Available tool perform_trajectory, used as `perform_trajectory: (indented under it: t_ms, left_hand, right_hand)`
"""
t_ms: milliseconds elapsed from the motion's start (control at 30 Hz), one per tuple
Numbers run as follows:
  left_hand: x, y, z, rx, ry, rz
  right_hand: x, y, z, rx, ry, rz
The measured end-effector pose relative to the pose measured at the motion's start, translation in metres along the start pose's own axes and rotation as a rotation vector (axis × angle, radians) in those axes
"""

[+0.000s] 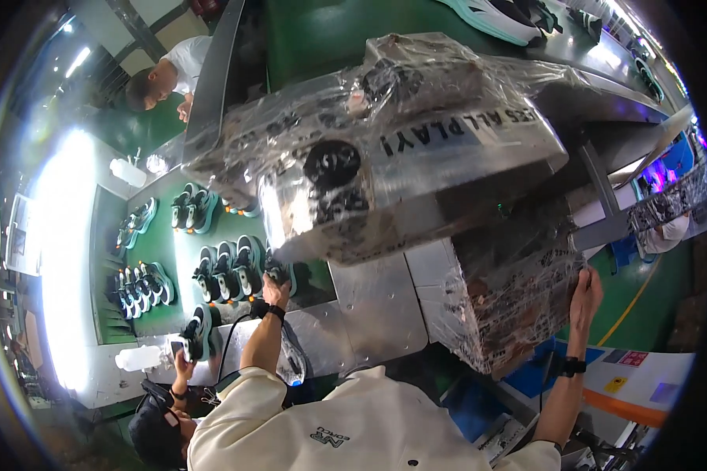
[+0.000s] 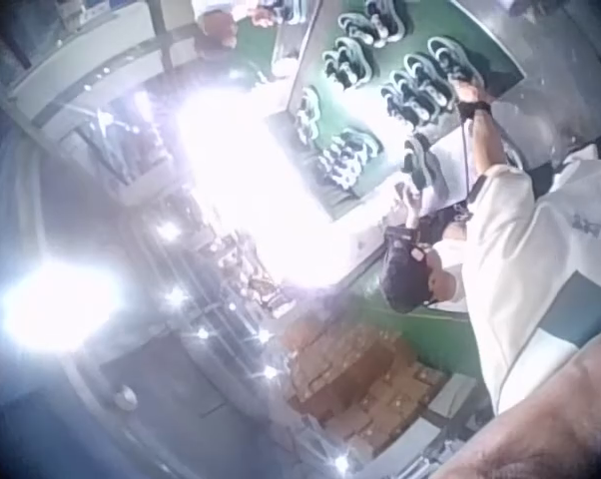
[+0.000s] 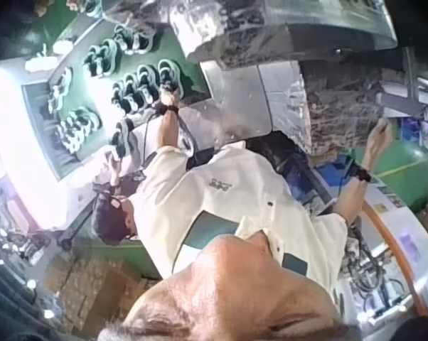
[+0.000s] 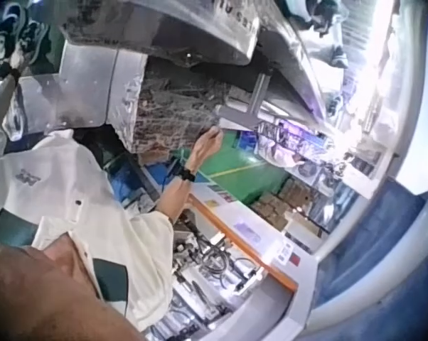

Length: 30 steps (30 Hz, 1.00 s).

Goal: Operating a shoe lasting machine to press and shape shoe uppers before transferring them to a conveyor belt.

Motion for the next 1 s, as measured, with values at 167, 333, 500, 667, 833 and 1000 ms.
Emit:
perform_trajectory:
  t_ms: [167, 333, 500, 667, 833, 1000]
  left_hand:
    - [0.100, 0.059, 0.049, -0.054, -0.270, 0.704]
    - [0.190, 0.080, 0.170, -0.302, -0.363, 0.317]
    - [0.160, 0.205, 0.272, -0.393, -0.784, 0.390]
    - [0.108, 0.418, 0.408, -0.401, -1.179, 0.575]
    - [-0.119, 0.403, 0.635, -0.484, -1.178, 0.080]
    - [-0.123, 0.307, 0.705, -0.211, -0.826, -0.010]
  right_hand:
    - [0.003, -0.009, -0.007, 0.085, 0.006, -0.047]
    - [-0.002, 0.003, -0.008, 0.053, 0.008, 0.042]
    - [-0.007, 0.006, -0.007, -0.120, -0.149, 0.021]
    - [-0.009, 0.009, -0.040, -0.075, -0.104, 0.089]
    - [-0.015, 0.023, -0.035, -0.031, -0.151, 0.116]
    - [-0.015, 0.027, -0.042, 0.041, -0.069, 0.187]
Point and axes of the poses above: each hand's wrist, its own x-axis towards the middle knuckle, its own y-axis out of the back of the hand, z = x × y, the point moved 10 cm from there along x, towards the middle knuckle, and after that the axes turned 1 degree about x, right-handed, at the moved point
